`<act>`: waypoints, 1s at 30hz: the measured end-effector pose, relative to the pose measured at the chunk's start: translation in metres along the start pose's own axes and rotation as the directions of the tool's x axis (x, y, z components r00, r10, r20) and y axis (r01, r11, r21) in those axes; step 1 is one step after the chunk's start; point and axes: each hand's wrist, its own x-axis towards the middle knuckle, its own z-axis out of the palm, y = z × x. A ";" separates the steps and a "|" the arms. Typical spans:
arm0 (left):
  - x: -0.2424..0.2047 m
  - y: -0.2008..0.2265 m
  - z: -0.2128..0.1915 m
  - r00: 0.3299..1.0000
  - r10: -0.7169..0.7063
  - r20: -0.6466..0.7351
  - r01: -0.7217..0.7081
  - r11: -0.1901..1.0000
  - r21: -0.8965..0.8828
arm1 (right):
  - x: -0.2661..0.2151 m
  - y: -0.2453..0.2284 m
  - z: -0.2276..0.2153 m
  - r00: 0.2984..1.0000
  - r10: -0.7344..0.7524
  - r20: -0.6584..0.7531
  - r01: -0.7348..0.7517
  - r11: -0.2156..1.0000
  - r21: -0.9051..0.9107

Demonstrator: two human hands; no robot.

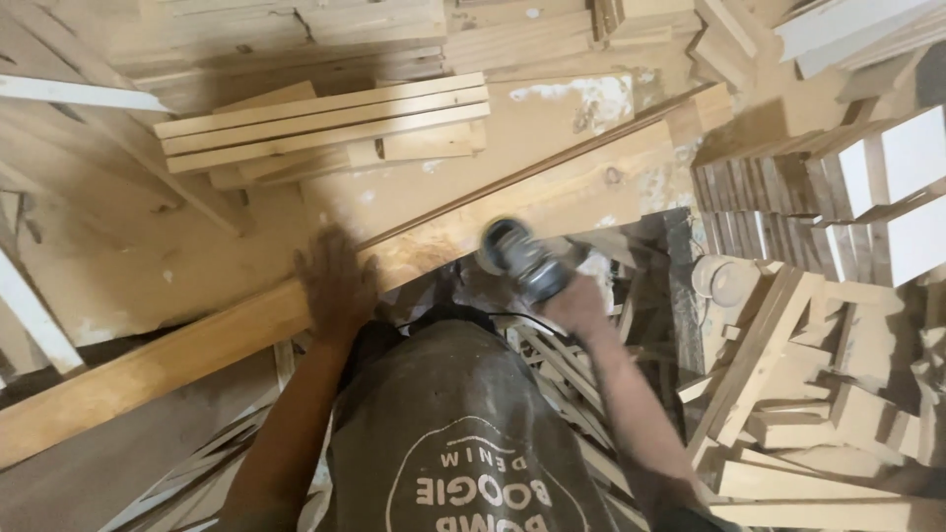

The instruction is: Sanding a long wooden plank using an angle grinder with a sanding disc attachment in a workshop.

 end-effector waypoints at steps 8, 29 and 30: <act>-0.004 -0.002 0.008 1.000 0.002 0.028 -0.002 1.000 0.025 | 0.068 0.072 -0.057 0.995 0.033 -0.099 -0.052 0.980 -0.192; -0.004 0.004 -0.003 0.992 -0.048 0.119 0.046 0.999 0.024 | 0.162 0.123 -0.111 0.967 0.103 -0.232 -0.054 0.976 0.209; -0.003 0.004 0.001 0.992 -0.050 0.118 0.042 0.997 0.068 | 0.172 0.135 -0.129 0.954 0.131 -0.270 -0.059 0.964 0.259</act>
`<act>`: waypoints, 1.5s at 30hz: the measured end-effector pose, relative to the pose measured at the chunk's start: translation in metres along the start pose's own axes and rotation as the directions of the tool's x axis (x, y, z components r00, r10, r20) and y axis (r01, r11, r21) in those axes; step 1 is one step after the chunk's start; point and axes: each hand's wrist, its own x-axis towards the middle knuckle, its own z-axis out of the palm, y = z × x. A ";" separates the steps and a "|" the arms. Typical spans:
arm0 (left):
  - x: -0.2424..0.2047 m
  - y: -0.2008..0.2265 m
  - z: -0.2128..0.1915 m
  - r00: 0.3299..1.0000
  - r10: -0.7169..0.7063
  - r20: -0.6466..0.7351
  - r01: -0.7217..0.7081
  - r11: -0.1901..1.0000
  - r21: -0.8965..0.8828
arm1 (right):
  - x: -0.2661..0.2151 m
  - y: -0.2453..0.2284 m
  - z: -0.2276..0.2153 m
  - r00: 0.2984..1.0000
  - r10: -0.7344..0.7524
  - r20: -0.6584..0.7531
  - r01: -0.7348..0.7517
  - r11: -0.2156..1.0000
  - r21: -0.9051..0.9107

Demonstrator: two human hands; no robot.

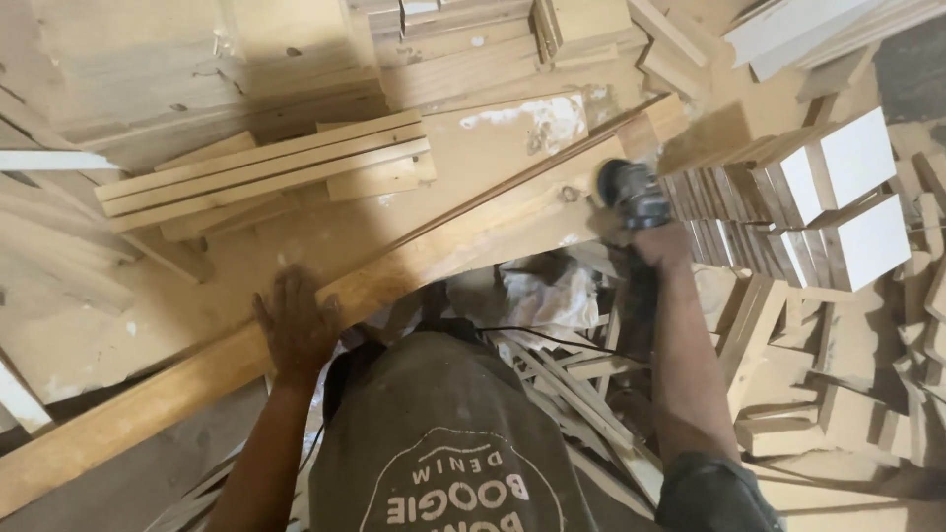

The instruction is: Sanding a long wooden plank using an angle grinder with a sanding disc attachment in a workshop.

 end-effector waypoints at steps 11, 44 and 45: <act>-0.010 -0.007 0.010 0.962 0.269 -0.050 -0.273 0.935 -0.226 | -0.020 0.024 0.037 0.991 0.098 0.095 -0.136 0.665 0.735; 0.185 0.202 -0.196 0.740 0.427 0.520 0.355 0.409 -0.840 | -0.120 -0.103 0.122 0.730 -0.682 -0.052 0.057 -0.016 0.998; 0.190 0.198 -0.215 0.822 0.391 0.413 0.262 0.385 -0.885 | -0.119 -0.096 0.121 0.750 -0.657 0.074 0.173 0.303 0.937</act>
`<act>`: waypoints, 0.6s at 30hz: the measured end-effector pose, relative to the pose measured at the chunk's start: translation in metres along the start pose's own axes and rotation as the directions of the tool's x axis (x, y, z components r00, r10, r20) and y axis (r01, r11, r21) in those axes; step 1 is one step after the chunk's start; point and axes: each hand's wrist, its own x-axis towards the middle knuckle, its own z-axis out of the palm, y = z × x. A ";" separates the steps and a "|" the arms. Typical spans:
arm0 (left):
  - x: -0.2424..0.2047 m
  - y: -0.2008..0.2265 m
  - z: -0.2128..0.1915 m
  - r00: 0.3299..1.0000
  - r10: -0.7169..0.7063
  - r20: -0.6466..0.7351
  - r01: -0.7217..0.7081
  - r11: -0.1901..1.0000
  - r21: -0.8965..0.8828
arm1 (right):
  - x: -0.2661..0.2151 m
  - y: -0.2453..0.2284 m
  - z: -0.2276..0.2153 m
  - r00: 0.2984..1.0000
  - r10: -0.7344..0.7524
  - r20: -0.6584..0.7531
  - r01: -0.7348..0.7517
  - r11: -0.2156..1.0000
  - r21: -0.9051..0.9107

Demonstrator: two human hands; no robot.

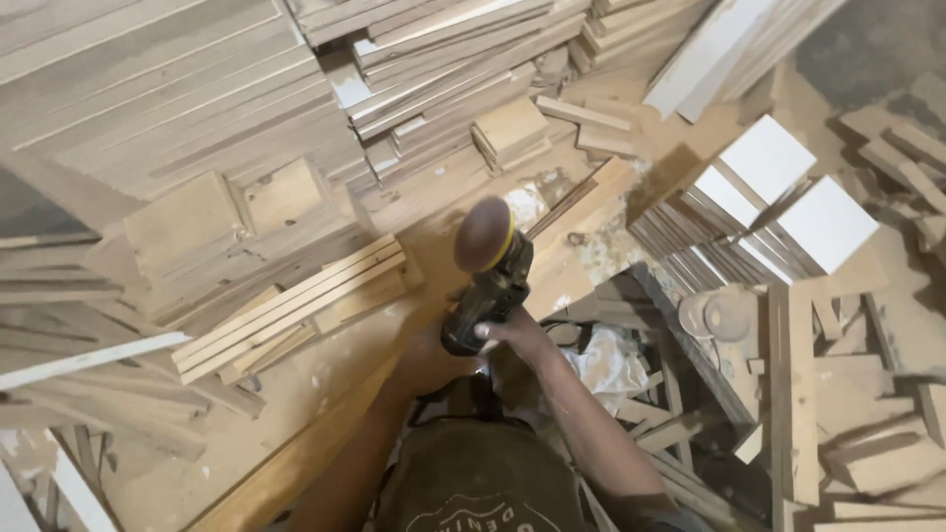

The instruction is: Sanding a long wooden plank using an angle grinder with a sanding disc attachment in a workshop.

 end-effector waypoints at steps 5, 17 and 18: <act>-0.026 -0.053 0.017 0.936 0.204 -0.286 -0.087 0.924 0.373 | -0.045 -0.038 -0.002 0.975 0.215 0.047 -0.172 0.877 -0.448; -0.030 -0.171 0.018 0.954 -0.298 -0.033 0.260 0.768 0.585 | -0.211 0.132 -0.064 0.662 0.477 -0.578 -0.569 0.822 0.028; -0.020 -0.168 0.018 0.923 -0.384 -0.008 0.329 0.780 0.532 | -0.222 0.135 -0.065 0.645 0.484 -0.591 -0.595 0.804 0.009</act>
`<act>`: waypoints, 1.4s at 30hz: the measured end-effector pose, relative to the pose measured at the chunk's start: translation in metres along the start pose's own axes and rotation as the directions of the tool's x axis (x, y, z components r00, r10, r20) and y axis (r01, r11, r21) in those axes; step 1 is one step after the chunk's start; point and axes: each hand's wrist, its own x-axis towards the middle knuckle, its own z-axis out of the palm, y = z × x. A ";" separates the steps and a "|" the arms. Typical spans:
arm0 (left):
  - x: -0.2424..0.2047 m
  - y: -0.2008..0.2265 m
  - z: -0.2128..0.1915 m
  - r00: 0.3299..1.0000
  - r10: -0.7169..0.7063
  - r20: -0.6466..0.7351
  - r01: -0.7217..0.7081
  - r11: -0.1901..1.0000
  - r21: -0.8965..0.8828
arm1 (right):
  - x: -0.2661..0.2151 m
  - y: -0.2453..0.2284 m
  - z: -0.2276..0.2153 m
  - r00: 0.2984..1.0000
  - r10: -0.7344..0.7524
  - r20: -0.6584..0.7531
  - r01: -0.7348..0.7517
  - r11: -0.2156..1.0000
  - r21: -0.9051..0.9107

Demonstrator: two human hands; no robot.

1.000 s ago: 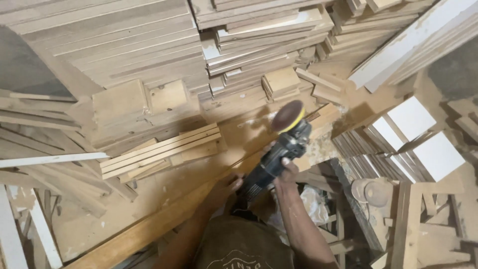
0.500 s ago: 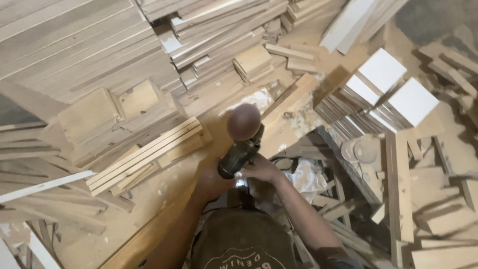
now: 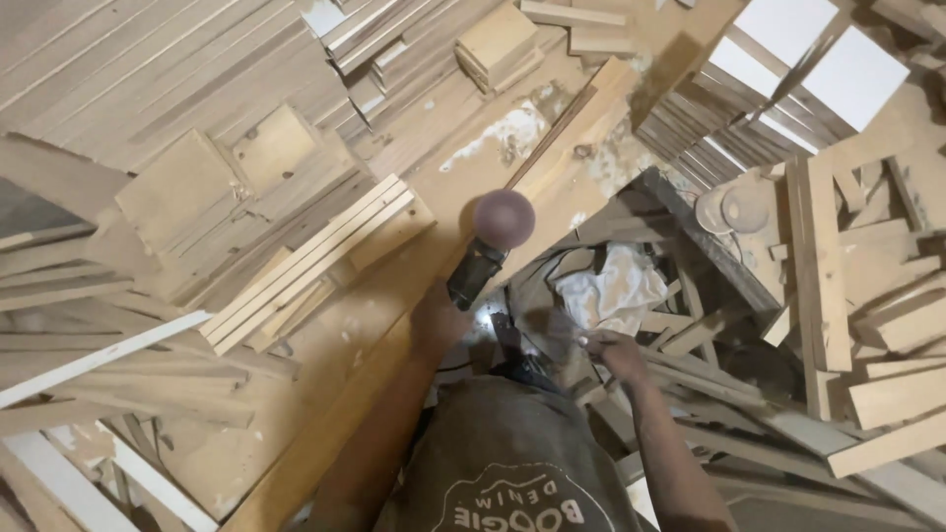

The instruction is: Sanding a long wooden plank using an angle grinder with a sanding disc attachment in a workshop.

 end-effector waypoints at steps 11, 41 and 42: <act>0.002 0.018 -0.002 0.999 -0.049 0.005 0.049 0.998 0.026 | 0.081 -0.035 -0.037 0.997 -0.037 -0.066 0.028 0.990 -0.135; 0.013 0.005 0.078 0.847 -0.503 -0.169 0.500 0.864 -0.065 | 0.355 -0.631 0.116 0.844 -0.352 -0.404 0.323 0.936 -0.141; 0.012 0.004 0.078 0.858 -0.499 -0.122 0.496 0.866 -0.058 | 0.354 -0.630 0.115 0.822 -0.378 -0.426 0.328 0.926 -0.187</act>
